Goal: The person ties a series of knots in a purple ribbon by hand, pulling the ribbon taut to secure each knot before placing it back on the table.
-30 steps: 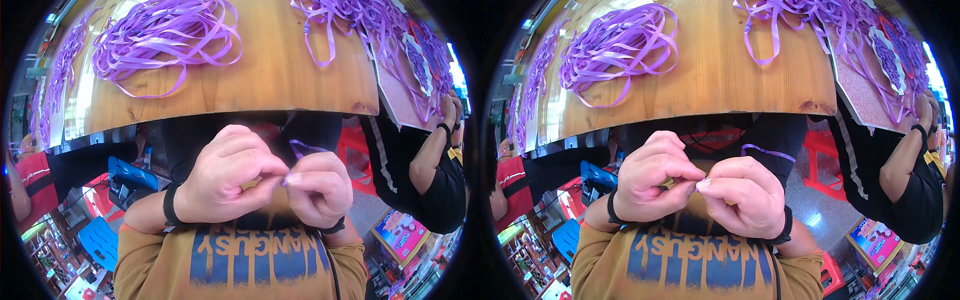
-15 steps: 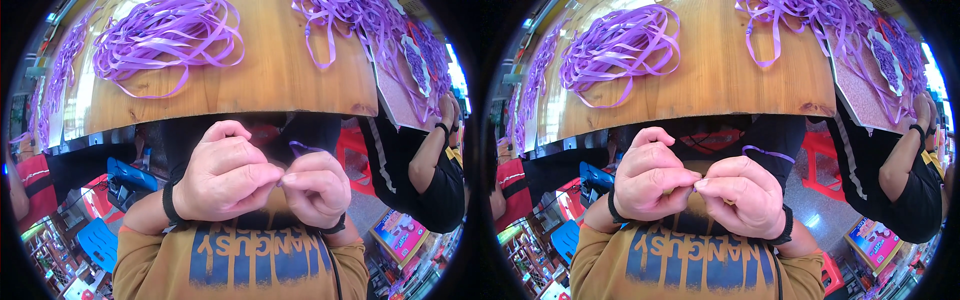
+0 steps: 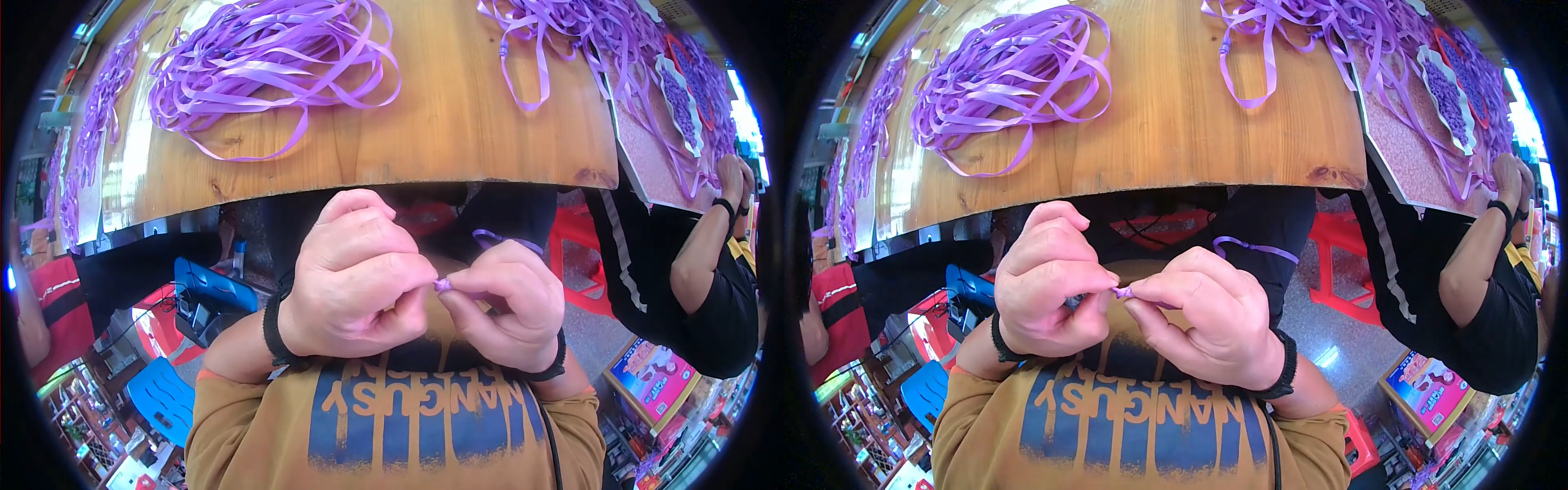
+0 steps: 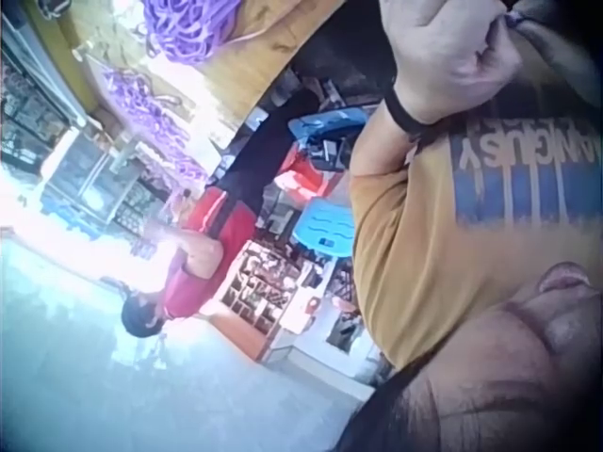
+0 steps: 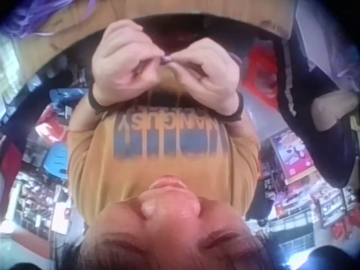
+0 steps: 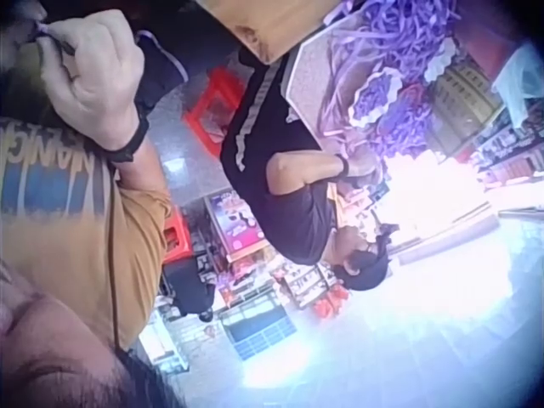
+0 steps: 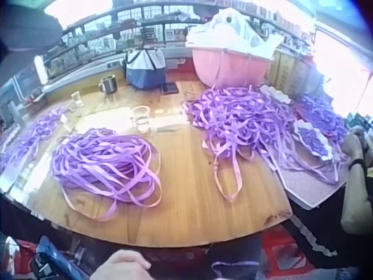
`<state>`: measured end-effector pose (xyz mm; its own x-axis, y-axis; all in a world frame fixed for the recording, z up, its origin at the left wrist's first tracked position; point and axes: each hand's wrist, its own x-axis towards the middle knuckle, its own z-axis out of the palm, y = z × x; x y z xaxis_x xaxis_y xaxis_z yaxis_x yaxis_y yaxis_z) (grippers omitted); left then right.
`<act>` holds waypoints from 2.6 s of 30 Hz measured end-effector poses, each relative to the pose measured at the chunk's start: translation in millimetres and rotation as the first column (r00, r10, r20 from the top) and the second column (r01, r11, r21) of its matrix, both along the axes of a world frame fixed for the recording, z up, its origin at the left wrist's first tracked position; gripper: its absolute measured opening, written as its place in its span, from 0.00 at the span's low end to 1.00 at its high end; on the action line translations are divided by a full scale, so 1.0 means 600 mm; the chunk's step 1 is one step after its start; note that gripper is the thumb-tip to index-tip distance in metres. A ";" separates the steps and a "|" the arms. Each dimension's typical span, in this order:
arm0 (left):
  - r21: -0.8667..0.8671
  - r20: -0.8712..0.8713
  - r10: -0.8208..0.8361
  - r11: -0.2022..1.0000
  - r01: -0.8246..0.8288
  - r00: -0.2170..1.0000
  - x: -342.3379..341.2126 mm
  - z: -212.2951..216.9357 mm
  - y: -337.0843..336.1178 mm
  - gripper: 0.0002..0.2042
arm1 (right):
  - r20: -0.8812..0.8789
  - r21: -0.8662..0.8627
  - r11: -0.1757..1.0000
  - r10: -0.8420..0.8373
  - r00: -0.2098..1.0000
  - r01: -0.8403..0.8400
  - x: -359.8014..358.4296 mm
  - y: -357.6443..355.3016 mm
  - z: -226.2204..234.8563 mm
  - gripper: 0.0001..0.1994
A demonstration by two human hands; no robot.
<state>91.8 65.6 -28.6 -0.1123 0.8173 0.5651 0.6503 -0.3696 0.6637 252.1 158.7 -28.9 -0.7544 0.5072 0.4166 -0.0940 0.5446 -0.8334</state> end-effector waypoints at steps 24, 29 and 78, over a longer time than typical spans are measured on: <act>-0.068 -0.041 -0.022 0.998 0.019 0.999 0.010 -0.021 -0.027 0.05 | 0.299 -0.069 0.995 -0.050 0.953 0.074 0.021 -0.025 0.000 0.05; -0.049 -0.061 0.150 0.987 -0.153 0.987 0.021 -0.023 -0.054 0.05 | 0.270 -0.166 0.982 -0.045 0.962 0.092 0.025 -0.036 -0.017 0.06; -0.093 0.842 0.283 0.915 -0.393 0.459 -0.109 0.006 -0.225 0.09 | 0.357 -0.440 0.829 -0.193 0.914 0.346 0.144 0.032 0.030 0.09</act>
<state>26.3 -69.5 -24.7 -0.8232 0.5526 0.1299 -0.0846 -0.3456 0.9345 338.3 177.7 -10.7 -0.6017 0.7847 -0.1488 0.2783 0.0313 -0.9600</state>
